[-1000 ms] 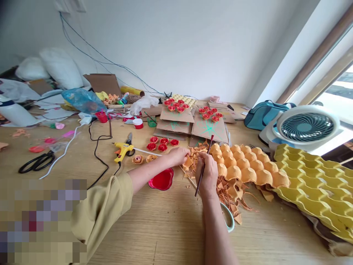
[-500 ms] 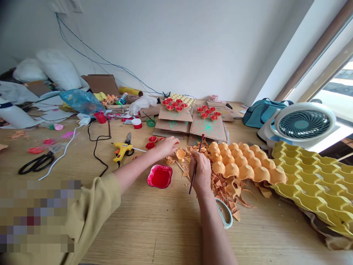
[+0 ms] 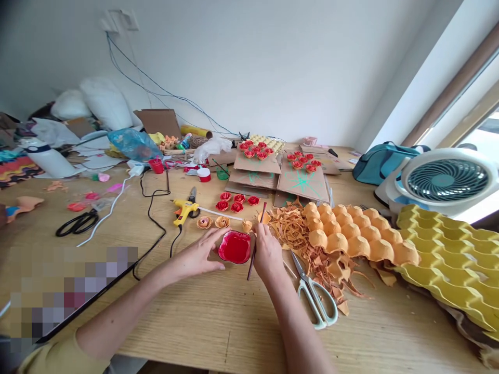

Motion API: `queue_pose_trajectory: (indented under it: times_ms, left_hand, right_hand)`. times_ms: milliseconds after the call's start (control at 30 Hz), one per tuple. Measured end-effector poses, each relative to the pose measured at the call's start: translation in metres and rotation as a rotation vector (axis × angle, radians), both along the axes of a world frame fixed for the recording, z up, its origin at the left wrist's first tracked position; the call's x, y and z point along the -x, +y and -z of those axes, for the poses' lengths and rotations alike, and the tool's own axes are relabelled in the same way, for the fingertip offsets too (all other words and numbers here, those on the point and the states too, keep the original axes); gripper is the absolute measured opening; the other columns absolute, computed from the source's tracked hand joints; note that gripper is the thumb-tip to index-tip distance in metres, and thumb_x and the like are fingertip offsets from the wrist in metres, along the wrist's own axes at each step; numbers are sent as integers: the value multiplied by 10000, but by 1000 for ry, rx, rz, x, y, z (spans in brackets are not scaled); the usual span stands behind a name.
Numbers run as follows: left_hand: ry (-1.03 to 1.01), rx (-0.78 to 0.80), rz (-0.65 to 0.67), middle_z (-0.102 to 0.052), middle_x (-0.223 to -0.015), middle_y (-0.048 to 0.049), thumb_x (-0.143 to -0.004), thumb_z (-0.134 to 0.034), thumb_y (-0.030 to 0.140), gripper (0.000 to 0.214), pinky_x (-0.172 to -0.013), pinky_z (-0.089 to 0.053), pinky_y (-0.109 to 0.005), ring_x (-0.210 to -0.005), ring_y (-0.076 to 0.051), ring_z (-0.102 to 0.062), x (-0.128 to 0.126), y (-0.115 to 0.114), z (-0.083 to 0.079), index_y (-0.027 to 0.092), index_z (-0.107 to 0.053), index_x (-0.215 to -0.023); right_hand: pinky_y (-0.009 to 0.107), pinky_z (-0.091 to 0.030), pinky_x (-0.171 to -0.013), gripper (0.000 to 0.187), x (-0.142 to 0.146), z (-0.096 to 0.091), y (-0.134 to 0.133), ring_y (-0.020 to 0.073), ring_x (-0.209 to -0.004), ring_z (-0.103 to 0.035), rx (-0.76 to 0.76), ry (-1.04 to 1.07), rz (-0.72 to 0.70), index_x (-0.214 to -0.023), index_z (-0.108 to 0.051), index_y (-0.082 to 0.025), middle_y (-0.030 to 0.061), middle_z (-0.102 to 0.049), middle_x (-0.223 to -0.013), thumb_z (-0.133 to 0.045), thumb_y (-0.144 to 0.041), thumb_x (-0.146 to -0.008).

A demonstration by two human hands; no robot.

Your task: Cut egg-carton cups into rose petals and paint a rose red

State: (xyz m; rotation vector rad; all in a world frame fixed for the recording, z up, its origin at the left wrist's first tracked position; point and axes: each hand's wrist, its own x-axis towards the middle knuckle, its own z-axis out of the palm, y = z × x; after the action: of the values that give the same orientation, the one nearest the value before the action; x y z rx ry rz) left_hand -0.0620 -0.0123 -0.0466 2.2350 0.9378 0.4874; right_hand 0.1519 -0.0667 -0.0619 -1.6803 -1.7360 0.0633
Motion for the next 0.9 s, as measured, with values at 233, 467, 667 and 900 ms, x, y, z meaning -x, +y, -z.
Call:
queue_pose_trajectory:
  times_ms: [233, 467, 667, 900]
  left_hand:
    - [-78, 2, -64, -490, -1429, -148, -668, -793, 145, 863, -1136, -375, -502, -1364, -310, -447, -8, 0, 17, 247, -408, -1433]
    - [-127, -12, -68, -527, -1415, -150, -659, -822, 172, 843, -1125, -390, -500, -1344, -314, -474, -12, 0, 16, 241, -441, -1408]
    - [-134, -20, -85, -512, -1431, -152, -676, -817, 198, 831, -1139, -364, -516, -1355, -312, -464, -16, 3, 21, 235, -431, -1410]
    - [-171, -62, -79, -531, -1398, -133, -681, -811, 207, 832, -1122, -384, -515, -1332, -305, -482, -19, 7, 30, 254, -419, -1414]
  right_hand:
    - [283, -416, -586, 141, 11, 4, -1, 214, -762, -655, 45, -41, 7, -987, -523, -225, 73, -675, -934, -391, -175, -979]
    - [296, -427, -609, 146, 14, 5, 0, 221, -774, -653, 58, -47, -8, -973, -520, -216, 77, -662, -913, -377, -198, -997]
    - [289, -429, -624, 163, 13, 4, 0, 208, -753, -643, 51, -60, -22, -954, -522, -220, 66, -654, -902, -368, -206, -1005]
    - [282, -445, -637, 132, 8, 7, 2, 203, -746, -636, 33, -62, -43, -969, -534, -218, 62, -658, -893, -405, -190, -980]
